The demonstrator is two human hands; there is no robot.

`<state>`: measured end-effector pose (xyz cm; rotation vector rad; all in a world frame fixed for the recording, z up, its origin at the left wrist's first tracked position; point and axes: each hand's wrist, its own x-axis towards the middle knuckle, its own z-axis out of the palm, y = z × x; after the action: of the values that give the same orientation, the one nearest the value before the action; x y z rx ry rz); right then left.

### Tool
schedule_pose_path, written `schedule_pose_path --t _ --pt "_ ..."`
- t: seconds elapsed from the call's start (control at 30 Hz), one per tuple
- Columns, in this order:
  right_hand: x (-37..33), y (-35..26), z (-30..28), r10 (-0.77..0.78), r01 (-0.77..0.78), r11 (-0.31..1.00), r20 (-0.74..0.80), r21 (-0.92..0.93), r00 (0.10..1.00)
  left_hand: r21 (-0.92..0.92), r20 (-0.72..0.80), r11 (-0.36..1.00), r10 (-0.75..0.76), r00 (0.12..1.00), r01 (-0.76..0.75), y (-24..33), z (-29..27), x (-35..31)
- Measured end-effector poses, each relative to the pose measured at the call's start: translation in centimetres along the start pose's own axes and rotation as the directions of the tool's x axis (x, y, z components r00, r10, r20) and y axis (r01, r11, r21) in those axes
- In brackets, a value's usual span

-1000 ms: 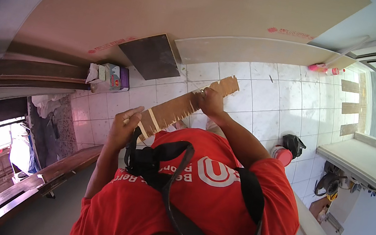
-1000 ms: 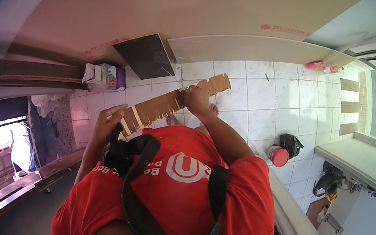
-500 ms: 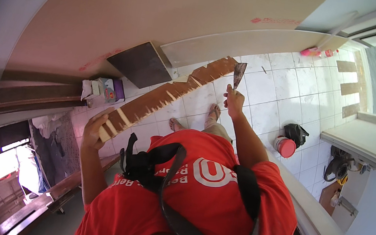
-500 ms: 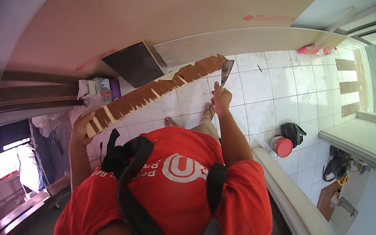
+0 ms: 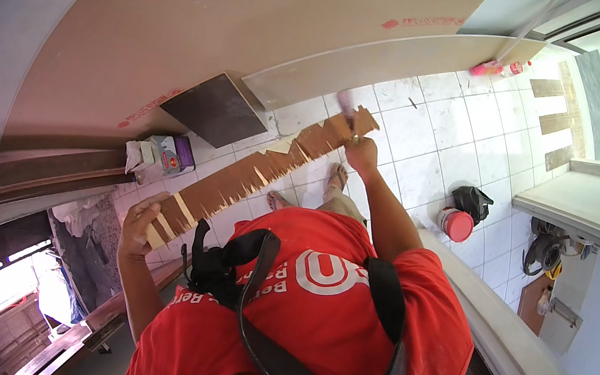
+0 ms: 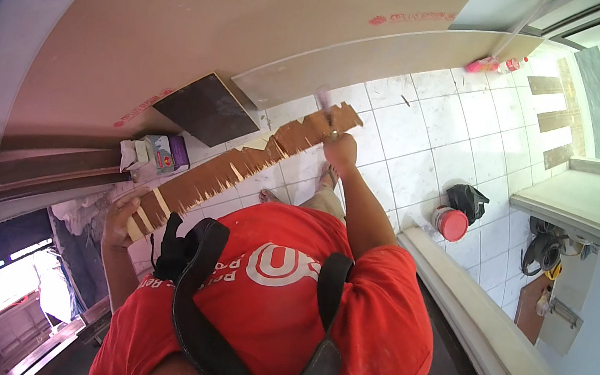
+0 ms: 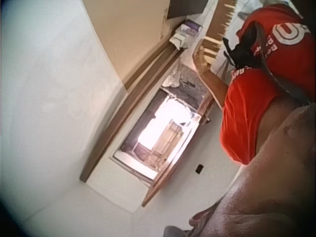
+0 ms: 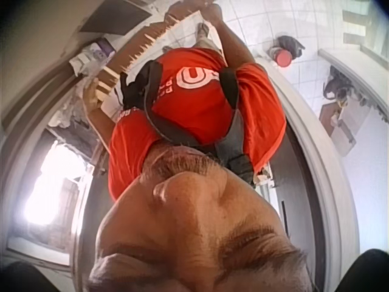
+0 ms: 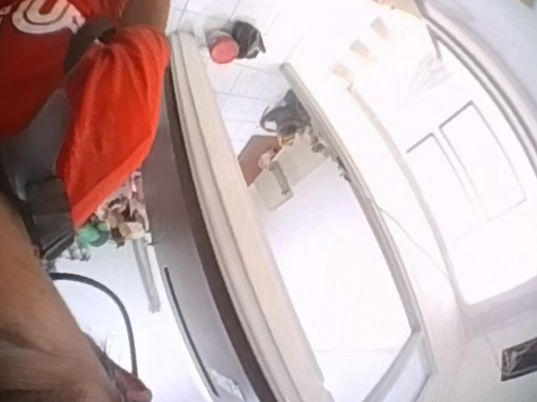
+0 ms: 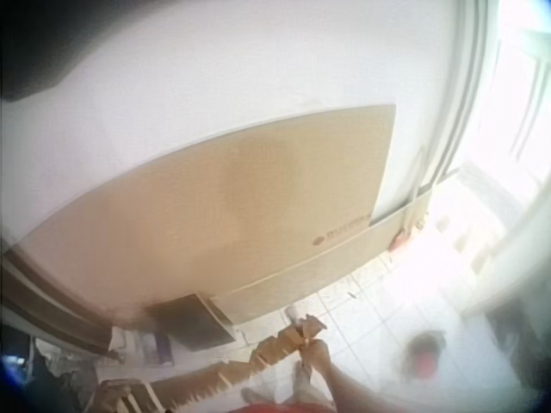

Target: The person retrieves a wooden plank and a saw, then cuts the plank into smaller pieces on a concrete ledge. After cutting, they use a scraper to remove splinters and smooth the edges of the wood pieces. Finally, they carry the prepared wood pieces and the scraper down a hallway.

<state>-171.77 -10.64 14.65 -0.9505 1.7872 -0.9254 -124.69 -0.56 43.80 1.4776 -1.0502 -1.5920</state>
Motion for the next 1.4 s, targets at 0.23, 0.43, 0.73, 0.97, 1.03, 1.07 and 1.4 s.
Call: schedule_pose_path --t 0.23,0.43,0.73,0.97,1.03,1.07,1.4 --pt "-2.8 -3.0 2.2 -0.261 0.265 0.918 0.054 -0.296 0.964 0.139 -0.001 0.989 -0.054 0.999 0.054 -0.4 2.1 -0.2" --pt "-5.2 -6.2 4.2 -0.494 0.512 0.830 0.134 -0.224 0.859 0.150 -0.055 0.986 -0.068 0.996 0.076 -4.0 2.7 1.2" --pt "-2.9 -1.8 3.8 0.132 -0.209 0.965 0.401 0.156 0.907 -0.001 -0.065 0.995 -0.104 0.992 0.104 -3.1 1.6 0.2" --pt "-1.8 0.8 5.6 0.250 -0.359 0.921 0.471 0.155 0.846 -0.008 -0.074 0.997 -0.078 0.994 0.077 -3.9 1.3 0.0" --pt "-1.6 0.8 5.6 0.260 -0.370 0.913 0.452 0.173 0.853 0.017 -0.090 0.997 -0.074 0.993 0.076 -3.7 1.4 0.0" --pt "-1.7 0.9 5.6 0.245 -0.361 0.912 0.448 0.194 0.860 0.009 -0.092 0.997 -0.075 0.993 0.076 -3.8 1.3 0.0" --pt "-2.3 1.3 6.6 0.210 -0.269 0.940 0.265 0.209 0.941 -0.012 -0.070 0.995 -0.098 0.993 0.097 -3.6 1.6 0.1"
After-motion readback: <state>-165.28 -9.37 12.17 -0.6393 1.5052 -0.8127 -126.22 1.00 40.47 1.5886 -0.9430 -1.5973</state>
